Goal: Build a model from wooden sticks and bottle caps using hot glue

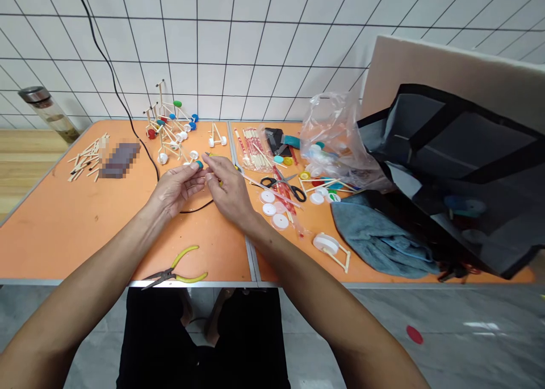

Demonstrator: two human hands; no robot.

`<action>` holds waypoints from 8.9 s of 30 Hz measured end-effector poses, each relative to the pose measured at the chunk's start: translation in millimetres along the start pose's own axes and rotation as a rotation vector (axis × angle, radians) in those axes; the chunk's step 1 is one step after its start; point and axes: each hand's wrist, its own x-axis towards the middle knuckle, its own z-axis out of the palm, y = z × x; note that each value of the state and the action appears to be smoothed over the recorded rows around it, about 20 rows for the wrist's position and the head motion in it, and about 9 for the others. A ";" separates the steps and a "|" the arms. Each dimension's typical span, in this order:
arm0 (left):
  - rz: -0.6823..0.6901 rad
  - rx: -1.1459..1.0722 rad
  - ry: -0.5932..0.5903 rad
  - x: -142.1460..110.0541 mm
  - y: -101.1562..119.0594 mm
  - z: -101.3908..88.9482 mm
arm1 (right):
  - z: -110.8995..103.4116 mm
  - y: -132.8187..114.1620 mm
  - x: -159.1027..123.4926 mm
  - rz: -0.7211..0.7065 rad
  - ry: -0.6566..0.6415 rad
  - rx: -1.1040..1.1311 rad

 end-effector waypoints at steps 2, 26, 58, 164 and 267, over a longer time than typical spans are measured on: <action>-0.027 0.023 -0.025 -1.1 0.2 0.5 | -4.4 0.4 2.3 0.021 0.011 0.013; -0.035 0.168 -0.102 -4.4 3.3 -1.9 | -9.2 -7.4 6.9 0.045 0.005 0.121; -0.043 0.115 -0.082 -4.2 3.0 2.1 | -9.7 -8.8 7.3 0.145 0.111 0.288; 0.244 0.261 -0.100 -7.1 -1.7 -0.4 | -6.0 -8.6 2.9 0.020 0.126 0.179; 0.081 0.193 -0.032 -6.8 1.8 4.4 | -2.9 -5.4 3.2 0.140 0.131 0.208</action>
